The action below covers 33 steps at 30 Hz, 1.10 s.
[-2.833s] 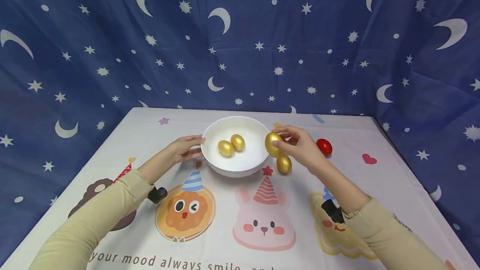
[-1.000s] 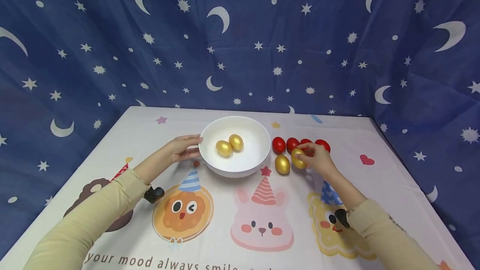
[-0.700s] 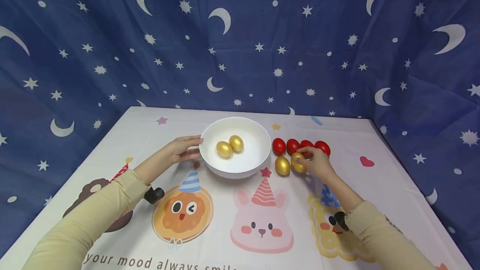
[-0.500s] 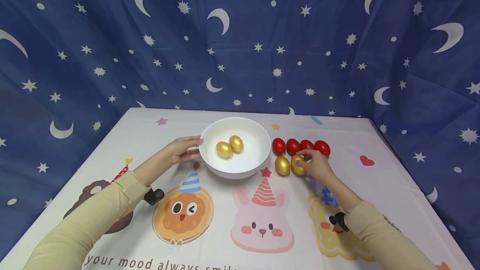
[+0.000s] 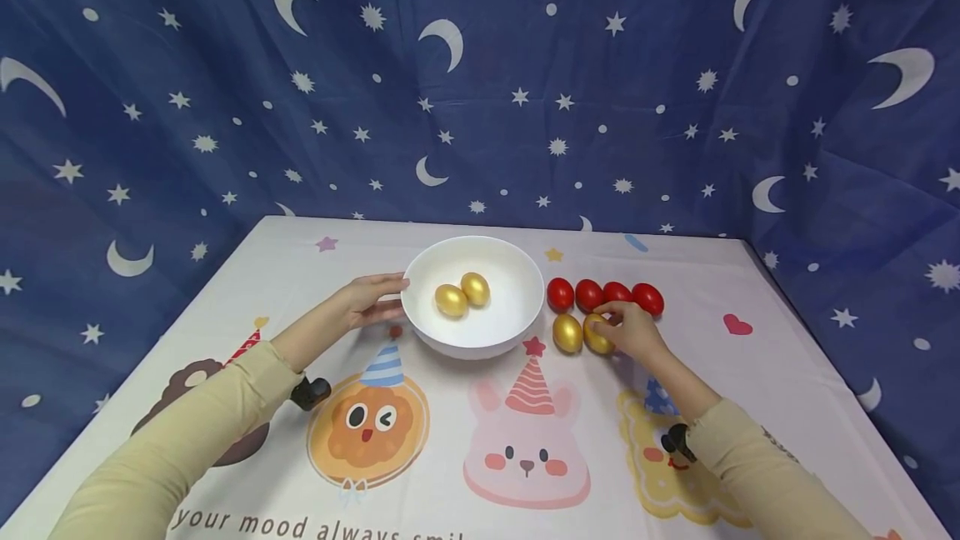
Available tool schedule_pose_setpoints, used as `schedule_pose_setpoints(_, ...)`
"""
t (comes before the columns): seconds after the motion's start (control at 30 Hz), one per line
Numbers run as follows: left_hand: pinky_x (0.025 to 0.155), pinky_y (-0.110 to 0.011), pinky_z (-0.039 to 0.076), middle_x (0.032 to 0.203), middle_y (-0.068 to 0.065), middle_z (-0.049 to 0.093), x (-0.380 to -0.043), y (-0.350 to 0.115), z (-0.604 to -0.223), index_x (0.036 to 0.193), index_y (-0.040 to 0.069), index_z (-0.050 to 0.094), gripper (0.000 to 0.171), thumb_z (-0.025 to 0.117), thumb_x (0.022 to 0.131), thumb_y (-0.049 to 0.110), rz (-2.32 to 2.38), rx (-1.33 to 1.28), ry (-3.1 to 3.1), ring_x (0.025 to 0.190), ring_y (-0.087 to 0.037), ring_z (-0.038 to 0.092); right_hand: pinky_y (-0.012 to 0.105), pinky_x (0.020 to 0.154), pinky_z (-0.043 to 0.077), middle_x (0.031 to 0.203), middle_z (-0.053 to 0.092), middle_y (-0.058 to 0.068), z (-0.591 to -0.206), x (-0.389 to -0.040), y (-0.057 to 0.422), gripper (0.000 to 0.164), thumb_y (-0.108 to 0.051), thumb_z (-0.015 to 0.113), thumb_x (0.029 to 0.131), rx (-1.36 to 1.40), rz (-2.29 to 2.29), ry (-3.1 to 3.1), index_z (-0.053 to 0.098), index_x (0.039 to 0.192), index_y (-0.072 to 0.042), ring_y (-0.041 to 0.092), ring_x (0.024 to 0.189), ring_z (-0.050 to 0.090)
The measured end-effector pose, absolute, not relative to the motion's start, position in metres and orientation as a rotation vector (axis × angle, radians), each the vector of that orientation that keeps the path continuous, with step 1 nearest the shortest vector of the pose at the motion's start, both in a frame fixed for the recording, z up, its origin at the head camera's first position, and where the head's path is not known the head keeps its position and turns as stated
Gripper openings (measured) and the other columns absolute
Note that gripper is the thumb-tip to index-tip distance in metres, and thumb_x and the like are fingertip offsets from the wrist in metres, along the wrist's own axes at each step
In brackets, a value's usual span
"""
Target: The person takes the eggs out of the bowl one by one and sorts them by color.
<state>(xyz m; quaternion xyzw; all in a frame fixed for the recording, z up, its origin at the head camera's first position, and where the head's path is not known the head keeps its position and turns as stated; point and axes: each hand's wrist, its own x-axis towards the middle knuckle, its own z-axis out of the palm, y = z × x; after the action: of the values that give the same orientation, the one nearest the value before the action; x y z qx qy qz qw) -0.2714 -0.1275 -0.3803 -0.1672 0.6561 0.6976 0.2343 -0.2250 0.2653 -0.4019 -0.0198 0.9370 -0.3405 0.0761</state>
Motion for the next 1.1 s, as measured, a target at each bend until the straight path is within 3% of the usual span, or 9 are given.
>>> schedule_pose_setpoints(0.3, 0.069, -0.018, 0.062, 0.141, -0.017, 0.046, -0.271, -0.128, -0.378, 0.142, 0.013, 0.043, 0.053, 0.061, 0.093, 0.018, 1.917, -0.457, 1.799, 0.067, -0.009, 0.064, 0.029, 0.06, 0.06, 0.102, 0.056, 0.026, -0.398, -0.228, 0.262, 0.04, -0.021, 0.059, 0.093, -0.045, -0.966, 2.805, 0.055, 0.12, 0.007, 0.019, 0.06, 0.055)
schedule_pose_setpoints(0.53, 0.066, -0.017, 0.062, 0.139, -0.017, 0.048, -0.273, -0.129, -0.375, 0.142, 0.014, 0.043, 0.053, 0.061, 0.093, 0.017, 1.907, -0.481, 1.807, 0.065, -0.009, 0.064, 0.033, 0.065, 0.063, 0.101, 0.058, 0.026, -0.391, -0.233, 0.259, 0.036, -0.015, 0.056, 0.094, -0.069, -0.933, 2.807, 0.055, 0.119, 0.01, 0.023, 0.071, 0.058)
schedule_pose_setpoints(0.93, 0.071, -0.018, 0.062, 0.141, -0.015, 0.047, -0.271, -0.13, -0.378, 0.142, 0.013, 0.043, 0.053, 0.061, 0.092, 0.016, 1.911, -0.479, 1.801, 0.075, -0.012, 0.064, 0.037, 0.064, 0.064, 0.096, 0.059, 0.026, -0.385, -0.232, 0.265, 0.034, -0.012, 0.056, 0.092, -0.142, -0.943, 2.797, 0.056, 0.116, 0.012, 0.026, 0.073, 0.059)
schedule_pose_setpoints(1.1, 0.071, -0.018, 0.062, 0.141, -0.015, 0.047, -0.271, -0.127, -0.379, 0.142, 0.014, 0.044, 0.053, 0.062, 0.092, 0.016, 1.918, -0.488, 1.796, 0.071, -0.01, 0.064, 0.037, 0.063, 0.064, 0.096, 0.058, 0.025, -0.384, -0.232, 0.268, 0.035, -0.013, 0.057, 0.09, -0.116, -0.917, 2.796, 0.056, 0.115, 0.011, 0.024, 0.075, 0.058)
